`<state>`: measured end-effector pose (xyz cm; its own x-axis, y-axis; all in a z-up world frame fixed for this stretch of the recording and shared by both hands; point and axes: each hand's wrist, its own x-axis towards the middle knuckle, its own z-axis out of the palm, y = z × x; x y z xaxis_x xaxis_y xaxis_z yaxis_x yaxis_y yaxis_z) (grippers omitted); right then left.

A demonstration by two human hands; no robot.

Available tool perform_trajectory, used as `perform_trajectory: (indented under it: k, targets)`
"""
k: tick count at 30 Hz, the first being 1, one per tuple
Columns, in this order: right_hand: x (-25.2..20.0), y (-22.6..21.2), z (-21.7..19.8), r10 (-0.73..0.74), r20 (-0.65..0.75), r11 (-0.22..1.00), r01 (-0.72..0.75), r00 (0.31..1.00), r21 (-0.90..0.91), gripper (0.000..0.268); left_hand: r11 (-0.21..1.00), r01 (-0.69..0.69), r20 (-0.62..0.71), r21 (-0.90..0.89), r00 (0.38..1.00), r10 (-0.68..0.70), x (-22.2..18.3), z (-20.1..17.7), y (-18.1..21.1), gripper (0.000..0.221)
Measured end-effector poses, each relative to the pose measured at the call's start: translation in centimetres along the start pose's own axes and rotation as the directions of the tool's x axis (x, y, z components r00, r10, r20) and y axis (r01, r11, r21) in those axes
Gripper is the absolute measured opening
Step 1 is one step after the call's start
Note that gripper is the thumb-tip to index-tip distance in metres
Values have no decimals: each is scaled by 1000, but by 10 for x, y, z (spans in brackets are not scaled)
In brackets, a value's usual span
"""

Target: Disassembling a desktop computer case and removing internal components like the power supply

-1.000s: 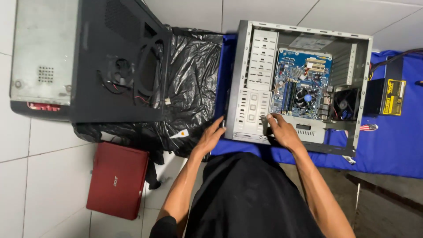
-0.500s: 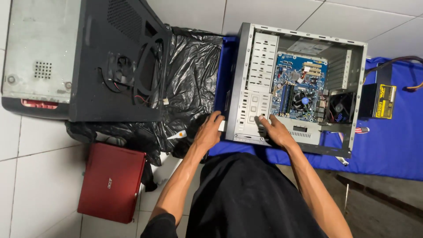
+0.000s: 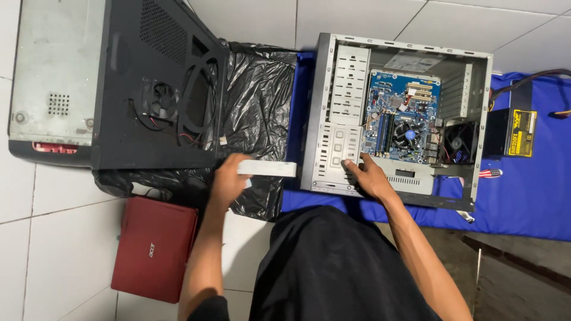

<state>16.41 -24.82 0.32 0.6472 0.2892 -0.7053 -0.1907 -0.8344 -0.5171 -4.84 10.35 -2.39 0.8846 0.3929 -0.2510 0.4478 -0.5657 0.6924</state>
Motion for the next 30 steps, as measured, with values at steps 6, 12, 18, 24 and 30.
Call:
perform_trajectory:
  k: [6, 12, 18, 24, 30]
  targets:
    - [-22, -28, 2, -33, -75, 996, 39, 997, 82, 69, 1000, 17, -279, -17, 960, -21, -48, -47, -13, 46]
    - [-43, -26, 15, -393, -477, 873, 482, 786, 76, 53, 990, 69, -353, -126, 929, -110, -78, -62, 36, 50]
    - [-89, -22, -9, -520, -292, 669, 596, 803, 444, 55, 922, -131, -175, -364, 982, 70, -35, 5, 127, 52]
    - [-131, 28, -90, -173, -665, 682, 576, 727, 452, 40, 709, 109, 312, -697, 936, 163, -8, 96, 250, 55]
    - [-133, 200, -145, 392, -737, 734, 296, 551, 611, 29, 791, 115, 511, -601, 816, 270, -8, 136, 347, 54]
